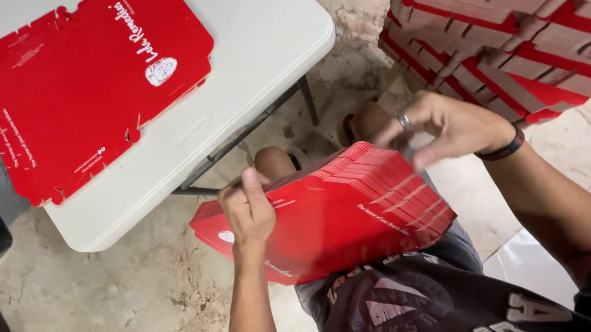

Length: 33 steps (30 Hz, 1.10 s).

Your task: The person sits on a chair and repeatedly picks up stacks of flat red pizza boxes from a white table. They fan through the boxes in their hands, then place them onto a growing stack on the floor. This cycle is repeated multiple times throughout the clip.

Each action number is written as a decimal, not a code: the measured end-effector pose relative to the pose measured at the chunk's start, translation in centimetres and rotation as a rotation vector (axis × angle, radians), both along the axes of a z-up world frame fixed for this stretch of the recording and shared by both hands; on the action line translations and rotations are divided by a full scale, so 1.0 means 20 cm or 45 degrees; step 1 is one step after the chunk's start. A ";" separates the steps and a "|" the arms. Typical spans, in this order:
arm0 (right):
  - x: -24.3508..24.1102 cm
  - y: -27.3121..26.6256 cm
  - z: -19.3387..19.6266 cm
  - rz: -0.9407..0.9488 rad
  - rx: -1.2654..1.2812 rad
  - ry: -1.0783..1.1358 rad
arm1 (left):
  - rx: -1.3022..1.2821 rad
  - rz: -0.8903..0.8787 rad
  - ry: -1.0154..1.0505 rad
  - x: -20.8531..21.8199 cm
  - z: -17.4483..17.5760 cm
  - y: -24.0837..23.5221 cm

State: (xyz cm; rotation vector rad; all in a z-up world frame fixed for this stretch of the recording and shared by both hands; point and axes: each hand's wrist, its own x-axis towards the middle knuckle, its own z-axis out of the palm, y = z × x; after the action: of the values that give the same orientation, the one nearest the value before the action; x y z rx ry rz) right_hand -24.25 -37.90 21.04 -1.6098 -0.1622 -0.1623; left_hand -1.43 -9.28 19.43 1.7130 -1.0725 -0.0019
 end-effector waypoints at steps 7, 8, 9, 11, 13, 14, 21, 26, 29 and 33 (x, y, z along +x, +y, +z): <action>0.08 0.21 0.24 0.187 0.203 0.025 | -0.104 -0.158 0.118 0.04 0.04 0.03; 0.08 0.22 0.22 0.222 0.286 -0.016 | -0.118 -0.182 0.117 0.04 0.04 0.04; 0.09 0.23 0.20 0.258 0.370 -0.057 | -0.131 -0.207 0.116 0.05 0.04 0.05; 0.10 0.23 0.15 0.275 0.412 -0.084 | -0.165 -0.230 0.100 0.05 0.05 0.06; 0.11 0.24 0.12 0.290 0.457 -0.106 | -0.197 -0.255 0.090 0.05 0.06 0.06; 0.11 0.24 0.11 0.290 0.469 -0.111 | -0.207 -0.256 0.095 0.05 0.06 0.06; 0.08 0.27 0.03 0.134 0.563 -0.161 | -0.255 -0.273 0.073 0.03 0.05 0.06; 0.07 0.24 0.02 -0.156 0.145 -0.296 | -0.272 -0.297 0.061 0.04 0.06 0.07; 0.06 0.26 0.13 -0.144 0.004 -0.346 | -0.270 -0.313 0.070 0.03 0.07 0.07; 0.06 0.28 0.25 -0.155 -0.122 -0.317 | -0.285 -0.320 0.045 0.04 0.06 0.07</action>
State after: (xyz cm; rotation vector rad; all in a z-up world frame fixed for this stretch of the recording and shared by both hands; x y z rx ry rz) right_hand -23.02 -32.32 25.99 -1.6922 -0.2674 -0.4555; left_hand -0.68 -7.80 20.67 1.3662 -1.2079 -0.0689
